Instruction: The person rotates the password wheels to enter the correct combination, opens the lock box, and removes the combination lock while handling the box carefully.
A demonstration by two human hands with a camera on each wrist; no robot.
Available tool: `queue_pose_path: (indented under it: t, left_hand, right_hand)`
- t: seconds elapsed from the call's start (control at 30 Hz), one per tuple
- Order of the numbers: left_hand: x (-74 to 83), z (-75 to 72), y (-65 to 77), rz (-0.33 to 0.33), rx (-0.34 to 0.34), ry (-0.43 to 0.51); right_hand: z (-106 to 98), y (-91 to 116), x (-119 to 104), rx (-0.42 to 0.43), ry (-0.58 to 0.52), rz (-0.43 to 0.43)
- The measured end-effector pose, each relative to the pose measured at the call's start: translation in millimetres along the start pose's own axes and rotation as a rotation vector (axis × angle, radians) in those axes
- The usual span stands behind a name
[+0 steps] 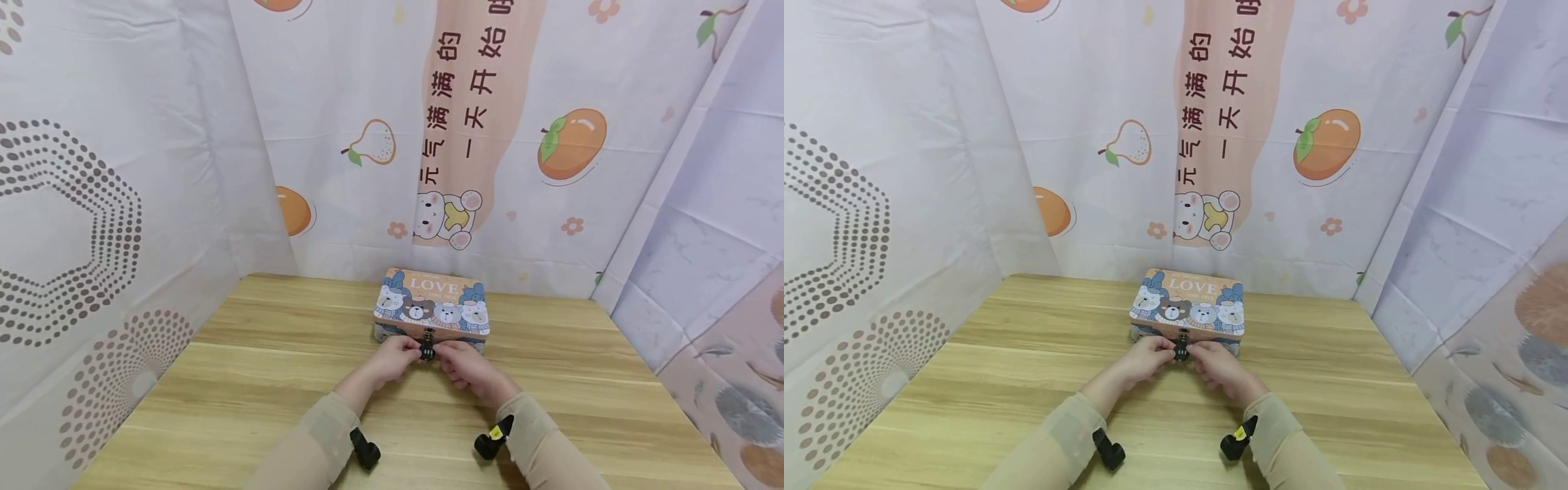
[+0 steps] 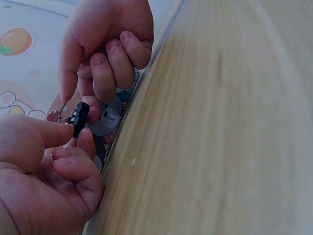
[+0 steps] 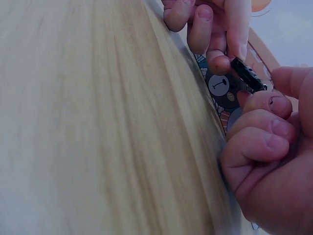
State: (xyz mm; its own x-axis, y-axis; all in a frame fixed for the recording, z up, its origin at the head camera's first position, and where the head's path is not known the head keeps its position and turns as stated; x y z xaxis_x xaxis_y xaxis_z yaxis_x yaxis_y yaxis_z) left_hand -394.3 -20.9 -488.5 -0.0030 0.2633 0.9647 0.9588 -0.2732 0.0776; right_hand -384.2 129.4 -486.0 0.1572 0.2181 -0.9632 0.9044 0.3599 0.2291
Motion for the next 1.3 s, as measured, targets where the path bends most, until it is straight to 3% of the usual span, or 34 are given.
queue_pose_path:
  t: [0.6,1.3]
  left_hand:
    - [-1.0,0.7,-0.4,-0.005,-0.010,0.008]
    - [-1.9,-0.5,-1.5,-0.003,-0.004,-0.004]
  right_hand:
    - [12,-4,4,-0.037,-0.066,0.012]
    - [16,-8,5,-0.034,-0.043,0.023]
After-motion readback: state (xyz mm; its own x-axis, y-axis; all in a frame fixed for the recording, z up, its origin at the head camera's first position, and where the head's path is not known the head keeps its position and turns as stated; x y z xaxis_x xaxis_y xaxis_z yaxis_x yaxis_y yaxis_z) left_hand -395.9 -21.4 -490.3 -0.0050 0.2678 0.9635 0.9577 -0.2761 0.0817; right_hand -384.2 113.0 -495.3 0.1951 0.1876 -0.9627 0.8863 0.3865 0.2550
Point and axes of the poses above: each hand's wrist, its own y-axis away from the middle knuckle, its own z-axis out of the palm, x = y × z, the point moved 8 cm from there along -y, towards the middle knuckle, and after that the axes turned 3 degrees about x, right-handed, at the moved point
